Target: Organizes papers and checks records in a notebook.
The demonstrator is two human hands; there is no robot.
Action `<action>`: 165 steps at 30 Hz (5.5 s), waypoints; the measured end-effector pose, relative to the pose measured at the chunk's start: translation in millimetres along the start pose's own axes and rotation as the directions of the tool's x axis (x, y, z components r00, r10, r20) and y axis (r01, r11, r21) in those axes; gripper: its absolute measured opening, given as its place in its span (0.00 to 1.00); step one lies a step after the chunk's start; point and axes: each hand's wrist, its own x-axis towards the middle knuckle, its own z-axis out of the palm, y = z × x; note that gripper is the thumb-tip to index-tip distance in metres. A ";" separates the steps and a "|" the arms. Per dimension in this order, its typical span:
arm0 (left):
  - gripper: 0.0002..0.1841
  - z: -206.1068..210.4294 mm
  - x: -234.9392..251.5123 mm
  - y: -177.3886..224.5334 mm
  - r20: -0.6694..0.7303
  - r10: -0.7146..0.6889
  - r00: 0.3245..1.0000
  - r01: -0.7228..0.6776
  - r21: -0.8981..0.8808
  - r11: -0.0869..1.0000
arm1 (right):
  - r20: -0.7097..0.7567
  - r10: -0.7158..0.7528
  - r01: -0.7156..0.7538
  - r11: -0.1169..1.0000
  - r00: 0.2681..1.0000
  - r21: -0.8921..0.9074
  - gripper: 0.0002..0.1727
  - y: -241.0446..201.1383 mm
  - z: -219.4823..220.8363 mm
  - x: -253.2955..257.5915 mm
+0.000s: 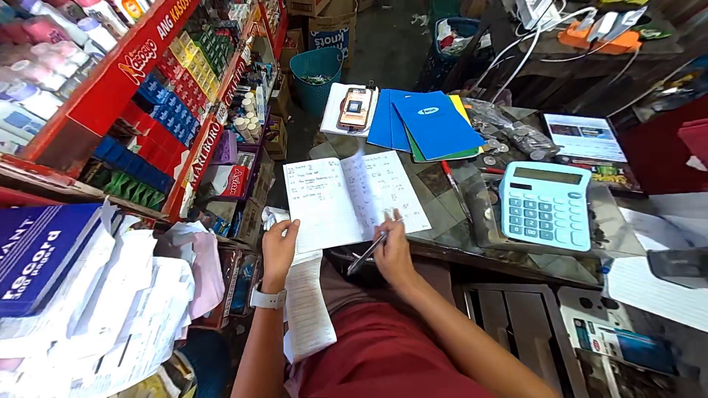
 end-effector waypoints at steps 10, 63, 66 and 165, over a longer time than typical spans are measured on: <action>0.13 0.5 0.0 0.2 -0.004 -0.028 1.000 0.028 -0.011 1.000 | -0.059 0.271 -0.271 0.874 0.961 -0.404 0.35 35.1 -20.9 -16.7; 0.13 1.2 -0.3 -3.6 -0.011 -0.009 1.000 0.009 -0.018 1.000 | -0.077 0.265 -0.269 0.837 0.961 -0.477 0.32 38.8 -17.7 -21.2; 0.13 1.4 -0.5 -3.1 -0.011 -0.014 1.000 0.014 -0.019 1.000 | -0.083 0.261 -0.268 0.836 0.962 -0.479 0.31 38.2 -17.4 -20.9; 0.12 -0.1 -3.0 -4.5 -0.040 -0.008 0.999 0.006 -0.048 0.999 | 0.288 -0.179 0.174 0.984 0.941 0.044 0.10 -10.6 15.0 6.1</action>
